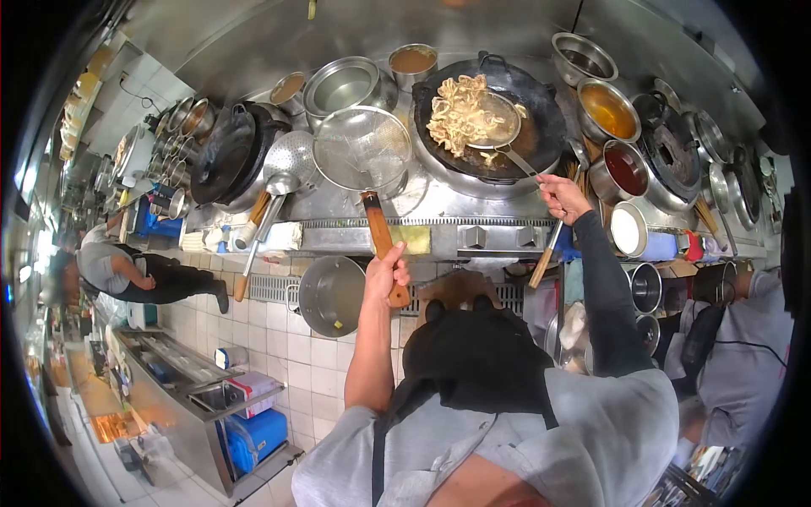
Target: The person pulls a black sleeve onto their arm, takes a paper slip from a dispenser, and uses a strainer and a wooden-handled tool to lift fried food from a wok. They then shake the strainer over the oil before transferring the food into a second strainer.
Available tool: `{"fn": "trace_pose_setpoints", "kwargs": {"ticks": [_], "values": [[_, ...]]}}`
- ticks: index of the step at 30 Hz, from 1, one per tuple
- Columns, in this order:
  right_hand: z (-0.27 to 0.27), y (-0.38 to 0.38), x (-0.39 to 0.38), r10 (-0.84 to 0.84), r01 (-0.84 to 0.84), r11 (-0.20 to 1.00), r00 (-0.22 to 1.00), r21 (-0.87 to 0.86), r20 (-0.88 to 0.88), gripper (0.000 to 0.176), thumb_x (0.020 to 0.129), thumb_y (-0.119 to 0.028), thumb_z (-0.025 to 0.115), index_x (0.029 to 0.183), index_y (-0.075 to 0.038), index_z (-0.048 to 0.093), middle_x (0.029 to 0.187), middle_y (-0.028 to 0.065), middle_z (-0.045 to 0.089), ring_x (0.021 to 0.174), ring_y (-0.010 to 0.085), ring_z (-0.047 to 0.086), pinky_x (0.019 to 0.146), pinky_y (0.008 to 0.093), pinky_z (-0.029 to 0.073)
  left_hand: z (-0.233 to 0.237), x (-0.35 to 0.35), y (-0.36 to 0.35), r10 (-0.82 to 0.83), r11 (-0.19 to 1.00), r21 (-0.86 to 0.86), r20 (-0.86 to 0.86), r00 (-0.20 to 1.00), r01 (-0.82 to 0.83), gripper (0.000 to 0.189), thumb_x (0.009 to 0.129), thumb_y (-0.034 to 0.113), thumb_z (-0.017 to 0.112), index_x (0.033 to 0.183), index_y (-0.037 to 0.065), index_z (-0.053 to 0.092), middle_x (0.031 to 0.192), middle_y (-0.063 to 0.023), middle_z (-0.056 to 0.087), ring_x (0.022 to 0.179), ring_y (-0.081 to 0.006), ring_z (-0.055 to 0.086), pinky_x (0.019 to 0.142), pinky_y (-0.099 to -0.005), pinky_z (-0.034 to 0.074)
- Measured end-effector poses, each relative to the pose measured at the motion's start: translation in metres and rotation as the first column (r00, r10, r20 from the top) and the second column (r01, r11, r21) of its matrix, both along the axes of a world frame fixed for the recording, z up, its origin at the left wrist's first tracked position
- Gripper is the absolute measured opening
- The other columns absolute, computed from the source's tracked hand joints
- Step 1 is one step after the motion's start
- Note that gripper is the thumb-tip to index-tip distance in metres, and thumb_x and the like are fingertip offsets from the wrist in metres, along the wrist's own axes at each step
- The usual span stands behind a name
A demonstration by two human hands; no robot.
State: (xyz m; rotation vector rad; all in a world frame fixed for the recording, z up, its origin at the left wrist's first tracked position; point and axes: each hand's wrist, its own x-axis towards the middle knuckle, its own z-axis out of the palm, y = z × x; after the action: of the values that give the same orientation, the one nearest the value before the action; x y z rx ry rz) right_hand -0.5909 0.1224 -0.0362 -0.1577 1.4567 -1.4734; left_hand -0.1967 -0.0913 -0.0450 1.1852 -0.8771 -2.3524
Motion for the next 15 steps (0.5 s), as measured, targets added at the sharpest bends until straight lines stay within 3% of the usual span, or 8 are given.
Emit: {"fn": "trace_pose_setpoints", "kwargs": {"ticks": [5, 9, 15], "values": [[-0.003, 0.035, 0.007, -0.047, 0.047, 0.997, 0.999, -0.069, 0.008, 0.039, 0.097, -0.007, 0.053, 0.136, -0.003, 0.047, 0.07, -0.0011, 0.05, 0.042, 0.0044, 0.033, 0.034, 0.0217, 0.023, 0.029, 0.012, 0.003, -0.061, 0.994, -0.087, -0.001, 0.998, 0.061, 0.032, 0.093, 0.019, 0.072, 0.117, 0.003, 0.059, 0.066, 0.0014, 0.045, 0.047, -0.0061, 0.035, 0.041, -0.0231, 0.031], [0.007, 0.065, 0.017, -0.084, 0.083, 0.995, 0.996, -0.054, -0.024, 0.045, 0.098, -0.006, 0.052, 0.142, -0.002, 0.043, 0.069, -0.0006, 0.05, 0.041, 0.0043, 0.034, 0.033, 0.0212, 0.023, 0.042, 0.014, 0.005, -0.092, 0.992, -0.089, -0.031, 0.995, 0.089, 0.031, 0.092, 0.018, 0.072, 0.117, 0.004, 0.059, 0.066, 0.0015, 0.044, 0.047, -0.0059, 0.035, 0.041, -0.0231, 0.03], [0.032, 0.087, 0.03, -0.114, 0.112, 0.993, 0.991, -0.037, -0.066, 0.043, 0.099, -0.007, 0.052, 0.141, -0.004, 0.047, 0.069, -0.0012, 0.051, 0.042, 0.0037, 0.034, 0.033, 0.0209, 0.024, 0.042, 0.009, -0.001, -0.139, 0.988, -0.074, -0.05, 0.989, 0.135, 0.026, 0.091, 0.015, 0.072, 0.111, 0.007, 0.058, 0.066, 0.0016, 0.045, 0.047, -0.0071, 0.037, 0.042, -0.0248, 0.033]]}}
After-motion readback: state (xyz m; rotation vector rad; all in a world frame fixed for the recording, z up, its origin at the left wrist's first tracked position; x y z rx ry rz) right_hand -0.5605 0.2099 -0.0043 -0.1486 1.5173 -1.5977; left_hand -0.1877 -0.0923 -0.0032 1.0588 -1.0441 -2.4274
